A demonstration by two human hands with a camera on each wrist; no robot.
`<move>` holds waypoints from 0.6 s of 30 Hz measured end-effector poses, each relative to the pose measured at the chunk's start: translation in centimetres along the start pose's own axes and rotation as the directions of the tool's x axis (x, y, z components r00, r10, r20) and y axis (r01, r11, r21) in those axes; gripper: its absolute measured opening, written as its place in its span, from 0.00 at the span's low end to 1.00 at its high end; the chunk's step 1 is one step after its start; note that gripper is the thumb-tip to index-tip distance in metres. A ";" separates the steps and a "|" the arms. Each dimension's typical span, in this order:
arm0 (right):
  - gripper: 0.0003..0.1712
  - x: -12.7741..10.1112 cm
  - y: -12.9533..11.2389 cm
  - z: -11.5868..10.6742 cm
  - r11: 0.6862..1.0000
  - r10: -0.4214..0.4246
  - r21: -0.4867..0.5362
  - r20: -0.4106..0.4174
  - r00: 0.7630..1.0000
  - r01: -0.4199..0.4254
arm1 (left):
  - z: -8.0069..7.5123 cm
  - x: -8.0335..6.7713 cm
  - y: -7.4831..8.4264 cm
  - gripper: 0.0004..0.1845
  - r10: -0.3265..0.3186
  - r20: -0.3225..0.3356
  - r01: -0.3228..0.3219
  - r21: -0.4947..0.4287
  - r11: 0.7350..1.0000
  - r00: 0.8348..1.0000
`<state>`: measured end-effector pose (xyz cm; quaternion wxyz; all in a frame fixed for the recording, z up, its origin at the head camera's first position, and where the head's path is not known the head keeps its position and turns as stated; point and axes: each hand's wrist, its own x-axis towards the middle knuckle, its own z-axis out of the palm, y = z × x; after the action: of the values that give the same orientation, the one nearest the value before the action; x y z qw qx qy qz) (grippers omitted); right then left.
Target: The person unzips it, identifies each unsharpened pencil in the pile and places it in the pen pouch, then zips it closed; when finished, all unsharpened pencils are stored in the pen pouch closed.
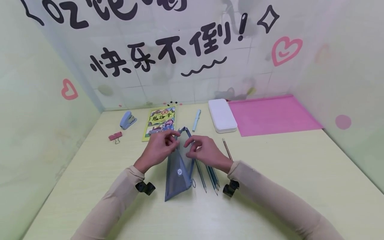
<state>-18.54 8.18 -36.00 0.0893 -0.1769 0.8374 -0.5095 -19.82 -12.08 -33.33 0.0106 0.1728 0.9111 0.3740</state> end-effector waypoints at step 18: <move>0.11 -6.9 -1.4 0.9 0.925 -0.290 -0.173 0.251 0.924 0.337 | -0.6 0.1 -0.3 0.11 0.063 -0.052 -0.064 -0.019 0.998 0.997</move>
<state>-11.56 9.54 -35.40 0.0793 -0.3734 0.8324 -0.4018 -20.06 -12.60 -33.08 -0.0228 0.1916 0.9013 0.3878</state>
